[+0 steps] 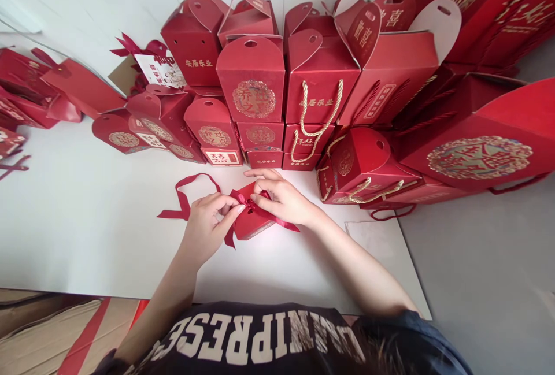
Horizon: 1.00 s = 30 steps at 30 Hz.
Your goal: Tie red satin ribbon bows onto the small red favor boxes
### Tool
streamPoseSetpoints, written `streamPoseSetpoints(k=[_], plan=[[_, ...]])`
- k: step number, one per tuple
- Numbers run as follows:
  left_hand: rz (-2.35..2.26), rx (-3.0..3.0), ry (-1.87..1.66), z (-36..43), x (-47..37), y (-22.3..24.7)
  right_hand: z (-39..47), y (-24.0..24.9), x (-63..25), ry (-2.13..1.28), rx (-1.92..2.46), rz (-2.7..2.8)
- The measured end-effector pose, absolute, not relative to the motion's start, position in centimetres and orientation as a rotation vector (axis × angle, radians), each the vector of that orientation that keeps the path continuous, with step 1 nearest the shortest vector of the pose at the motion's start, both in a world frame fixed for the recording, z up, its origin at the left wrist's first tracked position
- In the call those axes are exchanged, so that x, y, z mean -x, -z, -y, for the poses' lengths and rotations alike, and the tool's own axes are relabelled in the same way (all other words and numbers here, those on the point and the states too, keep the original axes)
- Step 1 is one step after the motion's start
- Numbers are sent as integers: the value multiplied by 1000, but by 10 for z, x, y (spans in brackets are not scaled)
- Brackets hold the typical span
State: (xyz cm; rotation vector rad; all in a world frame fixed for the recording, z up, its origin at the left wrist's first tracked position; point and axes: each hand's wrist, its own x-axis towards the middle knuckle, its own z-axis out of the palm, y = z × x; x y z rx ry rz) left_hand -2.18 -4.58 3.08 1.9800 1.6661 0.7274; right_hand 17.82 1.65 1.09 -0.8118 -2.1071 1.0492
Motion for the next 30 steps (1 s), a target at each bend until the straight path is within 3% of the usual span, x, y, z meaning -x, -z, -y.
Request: streamPoseSetpoints(k=[14, 19, 30], plan=[[-1689, -2041, -468, 40, 17, -39, -18, -9, -177, -1105, 811, 2010], [-1607, -2073, -506, 39, 24, -42, -19, -7, -177, -1085, 887, 1952], [-1670, -2181, -631, 57, 31, -42, -26, -12, -196, -1388, 848, 1959]])
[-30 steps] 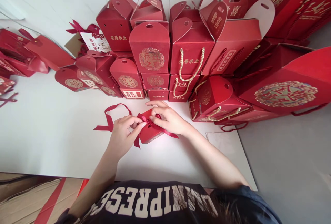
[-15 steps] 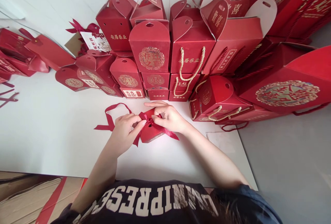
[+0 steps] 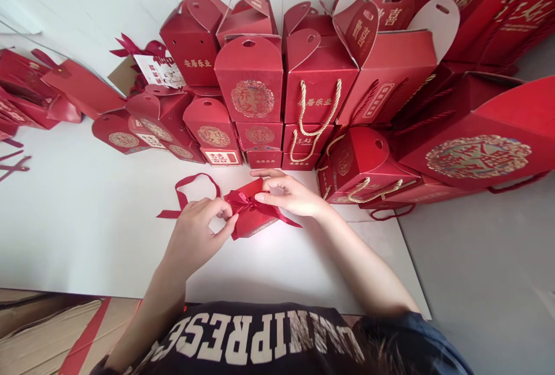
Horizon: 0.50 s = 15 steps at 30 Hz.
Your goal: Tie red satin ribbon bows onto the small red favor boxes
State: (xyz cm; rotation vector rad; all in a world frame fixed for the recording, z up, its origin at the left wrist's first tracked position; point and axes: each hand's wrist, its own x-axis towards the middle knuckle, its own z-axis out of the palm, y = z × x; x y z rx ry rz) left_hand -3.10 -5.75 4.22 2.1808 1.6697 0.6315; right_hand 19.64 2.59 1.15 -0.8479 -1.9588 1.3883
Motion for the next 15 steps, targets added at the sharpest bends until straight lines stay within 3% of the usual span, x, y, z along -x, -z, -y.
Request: streamPoseSetpoints(k=[6, 15], plan=[[-1754, -1770, -561, 59, 39, -30, -28, -7, -194, -1492, 825, 1921], [-1304, -1242, -569, 53, 37, -10, -28, -3, -189, -1557, 792, 1870]])
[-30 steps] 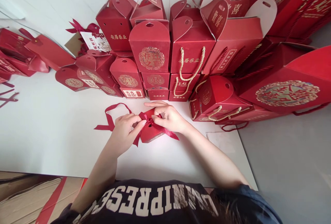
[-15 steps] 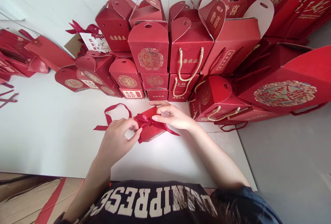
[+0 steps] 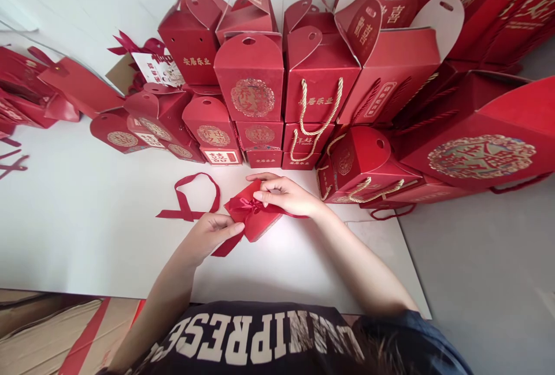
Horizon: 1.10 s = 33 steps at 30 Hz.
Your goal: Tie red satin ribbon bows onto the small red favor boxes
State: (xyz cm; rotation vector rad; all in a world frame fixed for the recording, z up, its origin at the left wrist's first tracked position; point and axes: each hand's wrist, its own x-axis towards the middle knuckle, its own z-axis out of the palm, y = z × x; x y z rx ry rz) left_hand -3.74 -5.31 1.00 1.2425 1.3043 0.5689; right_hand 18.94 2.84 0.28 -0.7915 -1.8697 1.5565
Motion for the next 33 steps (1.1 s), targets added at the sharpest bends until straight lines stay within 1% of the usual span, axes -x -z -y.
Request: streamPoseSetpoints(k=[5, 14, 18, 22, 33], plan=[[-1263, -1281, -656, 53, 40, -9, -31, -2, -193, -1590, 799, 1750], [-1192, -1322, -711, 49, 41, -5, -29, 2, -188, -1678, 792, 1518], [-1317, -1359, -629, 49, 39, -3, -29, -3, -190, -1624, 822, 1645], [-1327, -1388, -590, 51, 40, -3, -32, -5, -199, -1604, 828, 1801], [-1297, -1421, -599, 48, 41, -2, -30, -8, -199, -1622, 797, 1746]])
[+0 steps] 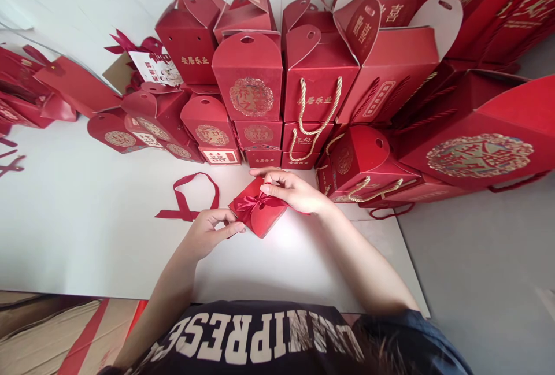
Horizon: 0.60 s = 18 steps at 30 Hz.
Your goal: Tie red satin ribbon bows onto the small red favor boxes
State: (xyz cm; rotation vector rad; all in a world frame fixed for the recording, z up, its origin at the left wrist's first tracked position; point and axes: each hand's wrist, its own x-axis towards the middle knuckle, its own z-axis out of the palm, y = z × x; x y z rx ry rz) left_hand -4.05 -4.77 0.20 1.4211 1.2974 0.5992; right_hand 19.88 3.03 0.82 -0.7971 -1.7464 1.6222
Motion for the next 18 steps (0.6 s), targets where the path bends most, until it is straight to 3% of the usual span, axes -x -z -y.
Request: streamPoseSetpoints(k=[6, 10, 12, 18], plan=[[-1377, -1543, -490, 44, 45, -19, -30, -6, -194, -1513, 816, 1765], [-1654, -1827, -873, 35, 38, -41, -29, -8, -192, -1489, 835, 1810], [-1594, -1986, -968, 29, 29, -45, -29, -9, -192, -1492, 832, 1837], [-1367, -2065, -823, 16, 10, -24, -29, -10, -194, -1448, 798, 1944]])
